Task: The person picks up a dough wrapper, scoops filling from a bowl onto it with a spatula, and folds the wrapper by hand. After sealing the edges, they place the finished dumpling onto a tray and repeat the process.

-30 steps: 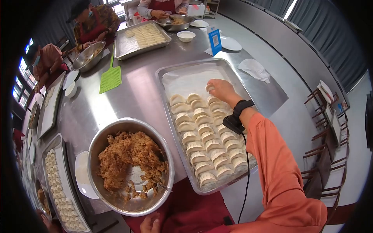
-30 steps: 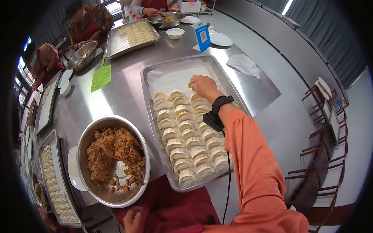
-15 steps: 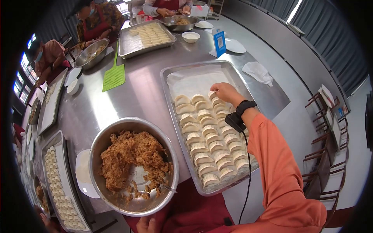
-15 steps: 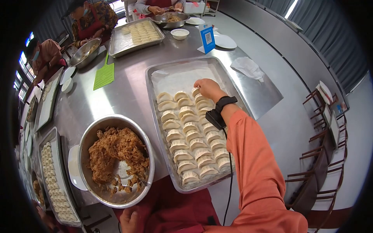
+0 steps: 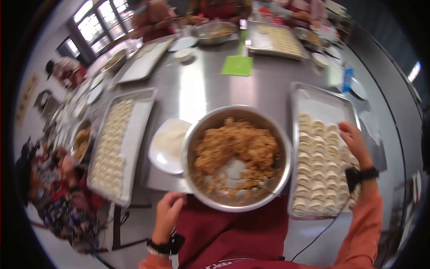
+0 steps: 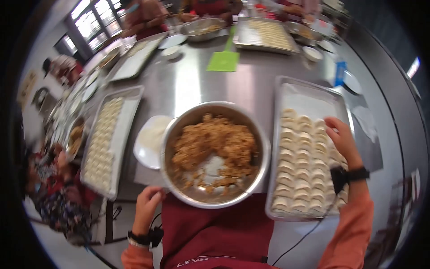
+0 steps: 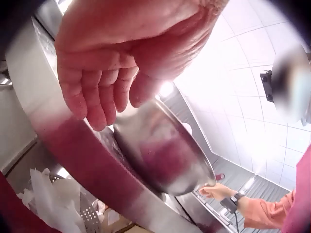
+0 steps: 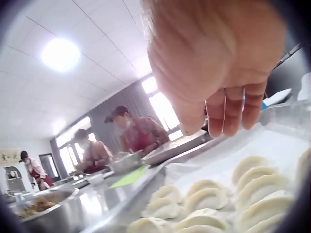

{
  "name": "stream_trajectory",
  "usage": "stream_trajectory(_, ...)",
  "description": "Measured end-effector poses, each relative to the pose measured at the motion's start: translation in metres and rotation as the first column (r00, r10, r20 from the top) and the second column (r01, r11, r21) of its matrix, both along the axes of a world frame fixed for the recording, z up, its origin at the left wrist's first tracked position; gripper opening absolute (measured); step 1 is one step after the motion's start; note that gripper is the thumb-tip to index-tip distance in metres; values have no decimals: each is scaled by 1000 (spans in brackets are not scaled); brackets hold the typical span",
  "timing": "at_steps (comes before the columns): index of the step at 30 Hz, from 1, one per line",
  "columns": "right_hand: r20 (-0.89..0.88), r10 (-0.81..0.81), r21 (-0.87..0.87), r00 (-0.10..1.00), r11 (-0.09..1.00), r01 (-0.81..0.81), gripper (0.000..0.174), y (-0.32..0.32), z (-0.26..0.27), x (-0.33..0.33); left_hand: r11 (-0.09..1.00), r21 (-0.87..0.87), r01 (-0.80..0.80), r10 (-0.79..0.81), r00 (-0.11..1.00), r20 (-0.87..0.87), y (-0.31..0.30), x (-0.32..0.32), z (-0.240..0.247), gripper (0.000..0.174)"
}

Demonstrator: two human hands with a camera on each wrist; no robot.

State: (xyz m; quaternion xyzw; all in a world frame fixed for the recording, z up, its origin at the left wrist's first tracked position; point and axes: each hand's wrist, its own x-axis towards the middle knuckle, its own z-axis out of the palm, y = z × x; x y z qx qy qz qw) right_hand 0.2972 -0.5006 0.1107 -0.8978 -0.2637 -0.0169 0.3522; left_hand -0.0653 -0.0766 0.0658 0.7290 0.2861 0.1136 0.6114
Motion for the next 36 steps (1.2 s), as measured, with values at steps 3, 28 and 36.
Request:
stream_trajectory(3,-144,48,23,988,999,-45,22,16,20,-52,992,-38,-119,119,993,4,32,13,2,18)
stream_trajectory(28,-501,291,163,815,957,-242,24,73,-5,-252,796,605,22,119,974,-193,104,115,-22,17)
stream_trajectory(36,-466,290,224,836,953,-205,28,76,-7,-255,569,-805,169,384,811,442,58,70,12,24)
